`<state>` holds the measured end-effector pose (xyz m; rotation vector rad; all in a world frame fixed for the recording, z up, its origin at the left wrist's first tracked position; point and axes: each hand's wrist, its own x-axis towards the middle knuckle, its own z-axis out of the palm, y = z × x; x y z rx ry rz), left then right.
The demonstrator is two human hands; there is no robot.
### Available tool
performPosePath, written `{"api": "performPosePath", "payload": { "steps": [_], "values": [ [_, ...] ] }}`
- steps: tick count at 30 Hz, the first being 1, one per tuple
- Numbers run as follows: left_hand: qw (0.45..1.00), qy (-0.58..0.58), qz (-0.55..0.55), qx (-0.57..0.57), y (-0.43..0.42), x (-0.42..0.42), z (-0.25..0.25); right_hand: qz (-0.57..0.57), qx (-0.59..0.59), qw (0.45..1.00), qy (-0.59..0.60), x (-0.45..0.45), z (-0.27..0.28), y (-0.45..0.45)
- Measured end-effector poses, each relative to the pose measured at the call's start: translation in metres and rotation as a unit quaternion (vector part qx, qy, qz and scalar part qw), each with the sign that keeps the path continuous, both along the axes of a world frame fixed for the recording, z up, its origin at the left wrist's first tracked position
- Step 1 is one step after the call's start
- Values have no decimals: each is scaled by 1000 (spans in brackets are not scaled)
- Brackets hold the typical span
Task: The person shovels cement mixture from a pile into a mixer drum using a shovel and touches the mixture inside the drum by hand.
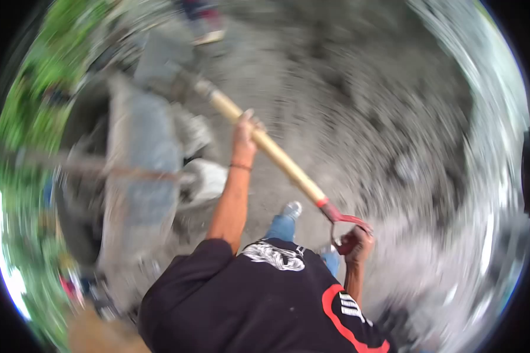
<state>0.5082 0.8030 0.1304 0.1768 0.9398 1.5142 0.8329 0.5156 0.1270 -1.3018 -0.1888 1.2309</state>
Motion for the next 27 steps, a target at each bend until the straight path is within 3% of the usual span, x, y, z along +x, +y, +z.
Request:
{"api": "performPosePath", "payload": {
  "steps": [3, 5, 7, 11, 12, 17, 19, 22, 23, 26, 27],
  "values": [
    [974, 46, -178, -135, -42, 123, -113, -147, -89, 984, 46, 28, -22, -120],
    [930, 85, -300, -196, -106, 215, -173, -249, -142, 957, 44, 36, -17, -204],
    [864, 43, -383, -323, -197, 297, -233, -324, -210, 922, 29, 39, -17, -298],
    [743, 107, -546, -371, -380, 397, -318, -480, -299, 821, 76, 36, 6, -403],
    [690, 103, -588, -410, -421, 419, -313, -522, -319, 783, 114, 39, 11, -425],
    [547, 123, -657, -505, -612, 441, -373, -549, -388, 730, 125, 51, 15, -481],
    [522, 156, -655, -524, -655, 439, -401, -571, -412, 701, 118, 64, -7, -493],
    [506, 219, -647, -527, -653, 445, -442, -601, -348, 692, 198, 46, -61, -546],
    [525, 228, -647, -503, -636, 455, -449, -605, -338, 690, 209, 40, -83, -554],
    [607, 230, -614, -449, -560, 503, -459, -666, -321, 635, 225, 103, -149, -437],
    [612, 236, -614, -440, -540, 516, -446, -658, -288, 656, 232, 124, -172, -408]
  ]
}}
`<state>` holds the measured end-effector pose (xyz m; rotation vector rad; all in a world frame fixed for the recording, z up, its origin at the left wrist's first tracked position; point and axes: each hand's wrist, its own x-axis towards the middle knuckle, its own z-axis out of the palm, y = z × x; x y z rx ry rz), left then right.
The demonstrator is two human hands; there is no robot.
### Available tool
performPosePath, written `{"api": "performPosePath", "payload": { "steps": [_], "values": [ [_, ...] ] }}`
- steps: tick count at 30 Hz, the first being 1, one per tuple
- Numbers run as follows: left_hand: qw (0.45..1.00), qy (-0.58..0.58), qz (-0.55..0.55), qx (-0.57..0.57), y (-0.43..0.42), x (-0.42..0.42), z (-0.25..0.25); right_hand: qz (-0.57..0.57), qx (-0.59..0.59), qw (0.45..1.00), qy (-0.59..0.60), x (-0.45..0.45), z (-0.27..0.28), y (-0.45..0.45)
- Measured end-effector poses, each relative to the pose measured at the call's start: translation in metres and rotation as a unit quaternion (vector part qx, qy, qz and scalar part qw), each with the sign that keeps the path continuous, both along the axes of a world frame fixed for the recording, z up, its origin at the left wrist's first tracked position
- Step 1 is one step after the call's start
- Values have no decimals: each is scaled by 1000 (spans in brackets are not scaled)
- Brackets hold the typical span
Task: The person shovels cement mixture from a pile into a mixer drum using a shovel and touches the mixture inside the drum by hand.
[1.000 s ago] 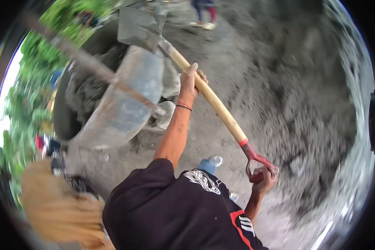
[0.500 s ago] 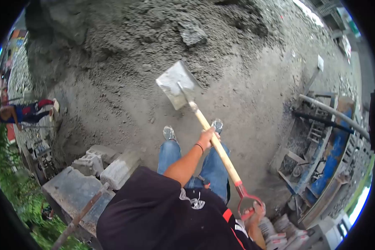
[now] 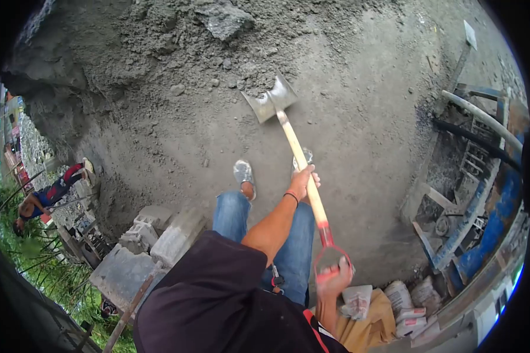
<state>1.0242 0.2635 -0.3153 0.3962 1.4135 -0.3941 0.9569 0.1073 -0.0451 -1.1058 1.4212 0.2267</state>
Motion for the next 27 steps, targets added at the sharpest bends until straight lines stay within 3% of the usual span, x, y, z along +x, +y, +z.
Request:
{"api": "performPosePath", "payload": {
  "steps": [2, 4, 10, 12, 13, 15, 19, 21, 22, 24, 27],
  "values": [
    [995, -78, 60, 21, 26, 26, 31, 6, 36, 999, -24, 29, -23, 31],
    [996, -64, 54, 23, 23, 33, 54, -23, 121, 992, -39, 53, -31, 41],
    [998, -45, 50, 11, 58, 69, 83, 16, 111, 991, -76, 86, 1, 78],
    [996, -79, 47, -1, 88, 92, 80, 52, 186, 973, -127, 102, -14, 94],
    [997, -49, 48, 22, 112, 121, 59, 18, 148, 983, -110, 132, -32, 124],
    [987, -143, 75, -23, 147, 162, -17, 59, 120, 984, -115, 188, -73, 151],
    [987, -158, 32, 16, 111, 188, -51, 97, 58, 988, -108, 230, -132, 96],
    [978, -149, -147, -18, 125, 165, -49, 117, 41, 989, -75, 200, -168, 71],
    [979, -137, -152, -19, 136, 154, -56, 131, -2, 988, -79, 185, -197, 56],
    [944, -84, -318, 25, 162, 145, -75, 157, -67, 984, -59, 164, -255, 25],
    [951, -24, -302, 61, 216, 156, -142, 238, -171, 953, 76, 148, -363, -27]
  ]
}}
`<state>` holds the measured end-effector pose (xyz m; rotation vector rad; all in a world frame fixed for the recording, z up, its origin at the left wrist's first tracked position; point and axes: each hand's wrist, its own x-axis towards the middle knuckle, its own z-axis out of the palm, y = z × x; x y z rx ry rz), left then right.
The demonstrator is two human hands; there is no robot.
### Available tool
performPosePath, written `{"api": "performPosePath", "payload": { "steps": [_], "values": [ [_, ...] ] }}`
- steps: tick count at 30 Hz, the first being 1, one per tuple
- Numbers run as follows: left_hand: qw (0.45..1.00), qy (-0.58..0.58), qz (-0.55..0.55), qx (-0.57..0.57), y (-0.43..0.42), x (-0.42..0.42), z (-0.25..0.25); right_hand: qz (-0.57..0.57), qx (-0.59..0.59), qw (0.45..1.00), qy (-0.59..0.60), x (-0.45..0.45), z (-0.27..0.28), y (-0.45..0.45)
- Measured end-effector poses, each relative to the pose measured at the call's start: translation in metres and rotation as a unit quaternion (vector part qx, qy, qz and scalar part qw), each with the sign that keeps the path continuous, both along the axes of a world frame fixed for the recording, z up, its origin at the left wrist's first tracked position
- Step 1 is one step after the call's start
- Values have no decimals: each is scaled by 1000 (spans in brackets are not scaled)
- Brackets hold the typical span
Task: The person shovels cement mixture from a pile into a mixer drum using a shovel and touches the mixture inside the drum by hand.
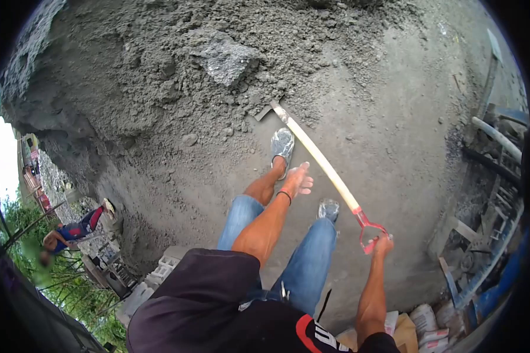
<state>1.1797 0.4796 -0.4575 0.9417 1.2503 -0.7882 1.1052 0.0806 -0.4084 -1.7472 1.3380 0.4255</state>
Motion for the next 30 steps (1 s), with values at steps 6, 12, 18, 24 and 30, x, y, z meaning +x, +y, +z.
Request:
{"api": "performPosePath", "payload": {
  "steps": [6, 12, 18, 24, 30],
  "values": [
    [991, -4, 133, 27, 54, 57, -137, -44, -66, 994, 70, -18, -69, -23],
    [952, 19, 298, 61, 47, 59, -183, -139, -91, 985, 39, -37, 70, 68],
    [950, 44, 305, 55, 14, 35, -139, -110, -86, 990, -6, -57, 114, 29],
    [939, 12, 340, 49, -73, -18, -35, -53, -93, 994, -20, -90, 217, -59],
    [921, -17, 389, 0, -136, -71, 90, -63, -87, 994, -15, -125, 355, -118]
  ]
}}
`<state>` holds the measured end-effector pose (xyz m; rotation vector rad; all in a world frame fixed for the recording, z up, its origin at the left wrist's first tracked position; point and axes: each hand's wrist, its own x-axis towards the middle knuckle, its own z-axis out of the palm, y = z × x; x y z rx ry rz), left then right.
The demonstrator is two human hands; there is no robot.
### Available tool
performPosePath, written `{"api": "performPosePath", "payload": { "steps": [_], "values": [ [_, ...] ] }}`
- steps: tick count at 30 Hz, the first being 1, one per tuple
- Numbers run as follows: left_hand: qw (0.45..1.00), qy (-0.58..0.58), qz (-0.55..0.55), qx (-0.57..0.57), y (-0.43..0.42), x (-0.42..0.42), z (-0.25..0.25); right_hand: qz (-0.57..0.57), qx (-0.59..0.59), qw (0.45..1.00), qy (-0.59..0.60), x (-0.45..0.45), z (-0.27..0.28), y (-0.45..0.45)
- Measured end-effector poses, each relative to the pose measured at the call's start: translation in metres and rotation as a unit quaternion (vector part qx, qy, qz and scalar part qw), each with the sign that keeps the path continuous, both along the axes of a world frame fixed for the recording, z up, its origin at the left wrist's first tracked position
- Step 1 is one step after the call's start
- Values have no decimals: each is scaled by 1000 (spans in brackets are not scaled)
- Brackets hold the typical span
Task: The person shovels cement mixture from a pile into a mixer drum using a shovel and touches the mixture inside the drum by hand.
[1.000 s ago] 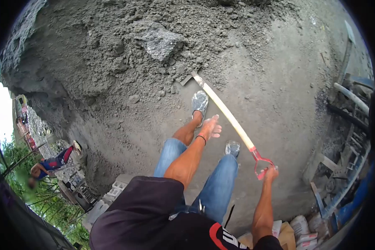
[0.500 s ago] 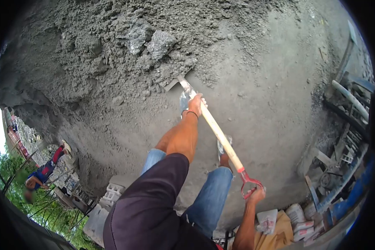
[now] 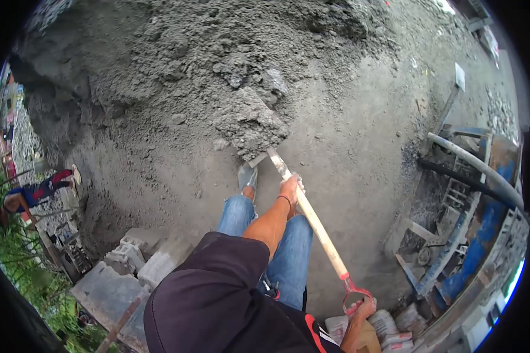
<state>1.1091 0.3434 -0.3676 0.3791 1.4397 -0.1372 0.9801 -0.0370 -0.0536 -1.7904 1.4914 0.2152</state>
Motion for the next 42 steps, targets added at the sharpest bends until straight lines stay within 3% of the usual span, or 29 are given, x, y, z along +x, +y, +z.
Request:
{"api": "performPosePath", "payload": {
  "steps": [4, 8, 9, 11, 13, 16, 19, 21, 22, 24, 26, 27, 28, 29, 30, 31, 32, 33, 35, 36, 37, 38, 41, 42],
  "values": [
    [999, -10, 8, -44, -21, -48, 70, 1, -49, 998, 44, -39, 79, -22],
    [993, -46, 76, -83, -21, -101, 104, 12, -67, 998, 14, -63, 152, 18],
    [991, -47, 92, -86, -11, -112, 122, 176, -159, 971, -38, -65, 174, 56],
    [990, -46, 111, -72, 21, -142, 149, 346, -240, 901, -104, -84, 181, 78],
    [976, -98, 181, -66, 49, -186, 161, 318, -181, 927, -88, -89, 172, 37],
    [965, -63, 255, -3, 134, -262, 225, 339, -54, 933, -111, -97, 150, 68],
    [928, -61, 360, 74, 234, -352, 288, 400, 90, 907, -100, -99, 148, 181],
    [879, -92, 427, 193, 303, -427, 340, 465, 180, 862, -88, -101, 145, 263],
    [856, -96, 444, 247, 340, -467, 370, 480, 213, 840, -133, -100, 112, 292],
    [796, -122, 485, 340, 409, -552, 430, 442, 318, 831, -113, -116, 112, 388],
    [728, -132, 518, 429, 463, -637, 511, 502, 420, 746, -121, -146, 142, 484],
    [690, -177, 537, 452, 484, -682, 549, 562, 491, 632, -211, -163, 157, 523],
    [664, -162, 515, 517, 501, -726, 580, 567, 480, 638, -204, -178, 168, 566],
    [610, -182, 537, 554, 511, -799, 629, 600, 542, 512, -290, -232, 237, 627],
    [551, -228, 561, 575, 502, -828, 657, 623, 550, 463, -308, -249, 245, 646],
    [522, -247, 580, 575, 485, -847, 681, 647, 561, 339, -390, -272, 263, 662],
    [513, -166, 528, 656, 469, -879, 678, 695, 507, 225, -457, -296, 300, 664],
    [506, -158, 534, 659, 447, -890, 679, 727, 442, 107, -514, -310, 331, 659],
    [474, -132, 571, 658, 404, -897, 677, 666, 506, -6, -548, -311, 336, 649],
    [466, -129, 574, 660, 399, -896, 674, 639, 534, -4, -554, -306, 334, 646],
    [465, -179, 607, 618, 395, -889, 660, 657, 536, 36, -530, -289, 319, 644],
    [463, -230, 637, 572, 394, -877, 645, 676, 538, 127, -488, -276, 304, 647],
    [550, -23, 631, 546, 411, -780, 657, 707, 465, 372, -381, -232, 234, 641],
    [558, -47, 631, 537, 426, -758, 637, 688, 483, 433, -327, -216, 206, 631]
  ]
}}
